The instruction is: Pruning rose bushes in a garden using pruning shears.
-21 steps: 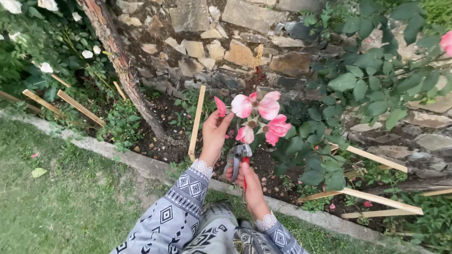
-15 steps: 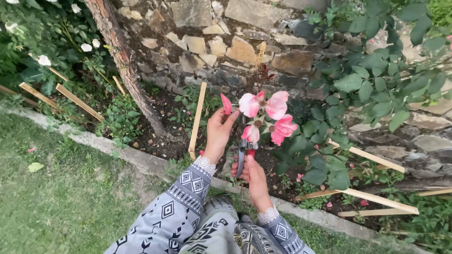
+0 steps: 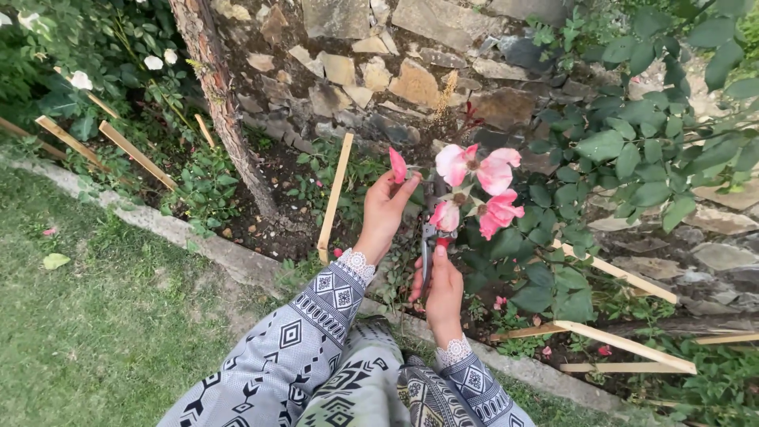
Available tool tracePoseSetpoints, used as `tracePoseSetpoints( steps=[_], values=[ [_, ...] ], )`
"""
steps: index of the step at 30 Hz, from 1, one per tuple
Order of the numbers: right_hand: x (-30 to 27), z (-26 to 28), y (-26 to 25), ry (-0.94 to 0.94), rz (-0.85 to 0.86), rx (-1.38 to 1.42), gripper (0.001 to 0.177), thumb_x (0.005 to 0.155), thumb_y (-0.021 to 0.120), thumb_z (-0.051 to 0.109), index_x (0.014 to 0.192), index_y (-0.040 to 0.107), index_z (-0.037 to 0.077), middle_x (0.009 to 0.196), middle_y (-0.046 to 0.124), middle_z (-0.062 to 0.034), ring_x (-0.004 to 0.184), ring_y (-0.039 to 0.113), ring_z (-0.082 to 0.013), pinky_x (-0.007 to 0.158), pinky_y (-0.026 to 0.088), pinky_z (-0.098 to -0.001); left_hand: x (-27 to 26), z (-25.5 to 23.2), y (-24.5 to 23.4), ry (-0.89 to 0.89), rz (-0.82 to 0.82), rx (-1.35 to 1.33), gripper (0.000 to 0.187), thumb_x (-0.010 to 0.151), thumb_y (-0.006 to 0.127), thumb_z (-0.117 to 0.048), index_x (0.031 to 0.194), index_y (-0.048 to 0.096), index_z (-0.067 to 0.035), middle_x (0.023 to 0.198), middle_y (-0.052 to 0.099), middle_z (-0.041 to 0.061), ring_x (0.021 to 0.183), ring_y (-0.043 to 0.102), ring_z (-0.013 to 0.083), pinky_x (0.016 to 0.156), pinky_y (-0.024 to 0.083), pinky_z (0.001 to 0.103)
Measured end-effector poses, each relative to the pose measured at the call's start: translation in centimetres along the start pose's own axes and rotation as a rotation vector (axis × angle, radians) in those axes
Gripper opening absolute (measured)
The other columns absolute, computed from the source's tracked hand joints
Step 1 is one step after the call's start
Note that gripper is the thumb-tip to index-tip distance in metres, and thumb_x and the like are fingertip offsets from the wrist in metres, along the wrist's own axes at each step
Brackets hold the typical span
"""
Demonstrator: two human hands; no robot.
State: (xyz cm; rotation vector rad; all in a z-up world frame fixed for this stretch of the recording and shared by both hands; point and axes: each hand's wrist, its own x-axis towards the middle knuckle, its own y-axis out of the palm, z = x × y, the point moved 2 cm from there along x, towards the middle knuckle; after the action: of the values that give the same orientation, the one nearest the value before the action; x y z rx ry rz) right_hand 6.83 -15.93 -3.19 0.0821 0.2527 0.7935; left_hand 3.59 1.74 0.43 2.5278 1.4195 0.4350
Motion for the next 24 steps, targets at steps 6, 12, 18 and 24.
tracePoseSetpoints(
  steps=[6, 12, 18, 24],
  values=[
    [-0.6, 0.9, 0.1, -0.005, -0.017, 0.071, 0.056, 0.106, 0.042, 0.051, 0.087, 0.059, 0.001, 0.055, 0.049, -0.0017, 0.042, 0.046, -0.0118, 0.037, 0.039, -0.0291, 0.7, 0.4, 0.2, 0.004, 0.01, -0.115, 0.025, 0.1, 0.069, -0.016, 0.12, 0.068, -0.001, 0.106, 0.073, 0.0, 0.094, 0.063, 0.0051, 0.086, 0.049, 0.022],
    [-1.0, -0.4, -0.6, 0.044, 0.091, 0.068, 0.056, 0.105, 0.038, 0.051, 0.094, 0.062, 0.002, 0.061, 0.055, -0.004, 0.046, 0.052, -0.0137, 0.044, 0.046, -0.029, 0.8, -0.1, -1.8, -0.016, -0.045, -0.133, 0.024, 0.103, 0.067, -0.02, 0.118, 0.068, -0.002, 0.107, 0.072, 0.001, 0.097, 0.065, 0.0071, 0.09, 0.05, 0.024],
    [-3.5, -4.0, -4.3, 0.185, 0.058, 0.029, 0.068, 0.104, 0.029, 0.057, 0.105, 0.067, 0.0, 0.071, 0.064, -0.0074, 0.059, 0.065, -0.0181, 0.061, 0.057, -0.0335, -2.0, 3.8, -11.7, -0.131, -0.162, 0.138, 0.024, 0.098, 0.07, -0.021, 0.116, 0.072, -0.004, 0.098, 0.072, -0.001, 0.086, 0.062, 0.0077, 0.078, 0.048, 0.024],
    [-6.1, -7.3, -8.6, 0.349, -0.099, 0.002, 0.071, 0.103, 0.028, 0.06, 0.105, 0.065, -0.001, 0.072, 0.066, -0.0086, 0.062, 0.068, -0.0218, 0.064, 0.058, -0.0378, -1.4, 13.4, -15.9, -0.42, 0.092, 0.533, 0.045, 0.089, 0.075, -0.034, 0.118, 0.074, 0.001, 0.102, 0.074, 0.01, 0.09, 0.066, 0.018, 0.081, 0.051, 0.03]
  ],
)
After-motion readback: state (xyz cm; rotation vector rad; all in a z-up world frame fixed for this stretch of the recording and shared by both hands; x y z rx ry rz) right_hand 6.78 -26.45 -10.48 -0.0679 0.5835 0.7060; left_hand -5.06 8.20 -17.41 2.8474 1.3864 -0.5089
